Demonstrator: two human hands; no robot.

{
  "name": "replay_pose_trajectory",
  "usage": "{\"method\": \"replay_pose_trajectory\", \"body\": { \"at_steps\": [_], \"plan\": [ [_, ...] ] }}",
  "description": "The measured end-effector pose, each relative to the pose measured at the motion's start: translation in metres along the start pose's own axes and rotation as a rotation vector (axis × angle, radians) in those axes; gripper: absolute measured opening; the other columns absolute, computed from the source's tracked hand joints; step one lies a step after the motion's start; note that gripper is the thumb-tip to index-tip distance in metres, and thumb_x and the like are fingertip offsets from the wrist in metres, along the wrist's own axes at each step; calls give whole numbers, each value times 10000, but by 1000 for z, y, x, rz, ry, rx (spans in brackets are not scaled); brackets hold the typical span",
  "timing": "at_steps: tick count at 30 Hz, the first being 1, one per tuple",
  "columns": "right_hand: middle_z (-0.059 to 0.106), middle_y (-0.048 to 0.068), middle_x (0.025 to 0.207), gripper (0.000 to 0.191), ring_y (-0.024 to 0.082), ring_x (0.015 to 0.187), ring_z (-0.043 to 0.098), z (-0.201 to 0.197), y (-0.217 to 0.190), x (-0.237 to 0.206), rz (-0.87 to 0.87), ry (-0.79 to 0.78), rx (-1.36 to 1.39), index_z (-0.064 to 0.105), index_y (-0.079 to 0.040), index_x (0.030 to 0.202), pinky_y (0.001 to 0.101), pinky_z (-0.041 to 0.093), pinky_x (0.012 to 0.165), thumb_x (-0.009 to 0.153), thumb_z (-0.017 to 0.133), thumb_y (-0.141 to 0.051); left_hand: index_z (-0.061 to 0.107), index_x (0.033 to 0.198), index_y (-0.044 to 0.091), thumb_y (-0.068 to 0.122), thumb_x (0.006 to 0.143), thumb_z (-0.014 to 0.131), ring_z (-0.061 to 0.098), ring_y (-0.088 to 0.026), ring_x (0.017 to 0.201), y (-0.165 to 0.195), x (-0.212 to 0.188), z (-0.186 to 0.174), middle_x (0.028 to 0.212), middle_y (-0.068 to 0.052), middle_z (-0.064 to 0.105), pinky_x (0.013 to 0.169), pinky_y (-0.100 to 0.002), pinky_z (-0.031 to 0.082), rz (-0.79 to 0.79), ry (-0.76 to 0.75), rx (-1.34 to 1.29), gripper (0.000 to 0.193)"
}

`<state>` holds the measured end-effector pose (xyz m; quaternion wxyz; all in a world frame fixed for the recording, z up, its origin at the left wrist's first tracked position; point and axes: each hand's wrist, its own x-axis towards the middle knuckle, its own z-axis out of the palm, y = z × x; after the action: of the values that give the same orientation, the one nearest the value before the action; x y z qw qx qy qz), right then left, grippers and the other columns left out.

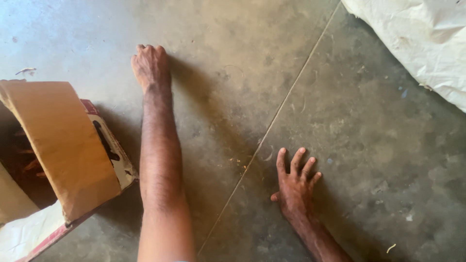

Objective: The person sits on the floor and uses pliers and a hammer to remove copper windings from a small transformer core. They repeatedly strike the windings, pull them off by hand, and place the removed copper into a nearby cardboard box.

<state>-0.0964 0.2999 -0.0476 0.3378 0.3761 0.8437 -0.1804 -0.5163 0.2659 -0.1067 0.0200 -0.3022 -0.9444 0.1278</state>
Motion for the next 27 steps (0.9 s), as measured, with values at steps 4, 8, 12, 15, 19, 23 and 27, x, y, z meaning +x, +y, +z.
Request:
{"method": "replay_pose_trajectory", "body": {
  "at_steps": [4, 8, 12, 15, 19, 23, 27],
  "plan": [
    [-31, 313, 1644, 1271, 611, 1478, 94, 0, -1, 1, 17, -28, -11, 17, -206, 1597, 760, 263, 1116, 724, 932, -335, 706, 1092, 115, 118, 959, 631, 639, -275, 1122, -7, -2, 5, 1126, -83, 712, 813, -415, 561, 44, 113, 45, 153],
    [3, 329, 1636, 1269, 626, 1465, 121, 6, 1, 2, -28, 76, 3, 44, -188, 1597, 778, 273, 1098, 704, 937, -314, 641, 1111, 105, 128, 861, 604, 662, -272, 929, 13, -40, 1, 1022, -137, 698, 885, -464, 567, 128, 382, 41, 253],
    [-9, 315, 1654, 1282, 620, 1473, 115, 13, 2, 8, -9, 50, -8, 36, -204, 1610, 788, 266, 1094, 708, 941, -310, 593, 1024, 100, 118, 943, 633, 629, -345, 807, 77, -143, -18, 848, -165, 644, 766, -485, 502, 277, 537, -700, 91],
    [2, 307, 1663, 1292, 617, 1485, 123, 17, 4, 10, -15, 96, -33, 38, -209, 1616, 790, 273, 1097, 700, 937, -352, 615, 1183, 137, 52, 927, 653, 690, -246, 664, 105, -241, -49, 766, -96, 662, 616, -376, 547, 184, 96, -1349, 272],
    [7, 314, 1661, 1278, 623, 1474, 112, 21, 8, 12, -35, 152, -55, 52, -201, 1623, 790, 249, 1092, 714, 931, -387, 627, 1037, 100, 34, 997, 657, 647, -303, 741, 75, -346, -111, 892, -146, 652, 643, -368, 545, 586, -200, -1489, 83],
    [-27, 285, 1695, 1345, 592, 1503, 82, 19, 10, 17, -42, 123, -11, 34, -220, 1645, 744, 234, 1134, 682, 948, -437, 636, 1043, 103, 45, 979, 660, 654, -305, 755, 29, -432, -170, 906, -143, 661, 650, -372, 549, 609, -479, -1507, 89],
    [-38, 188, 1734, 1275, 485, 1565, 92, 2, 24, 18, -59, 34, -62, 20, -292, 1645, 635, 282, 1208, 746, 899, -509, 645, 1048, 105, 56, 961, 663, 661, -306, 769, 9, -449, -185, 920, -140, 670, 657, -376, 553, 589, -508, -1490, 102]
  ]
}}
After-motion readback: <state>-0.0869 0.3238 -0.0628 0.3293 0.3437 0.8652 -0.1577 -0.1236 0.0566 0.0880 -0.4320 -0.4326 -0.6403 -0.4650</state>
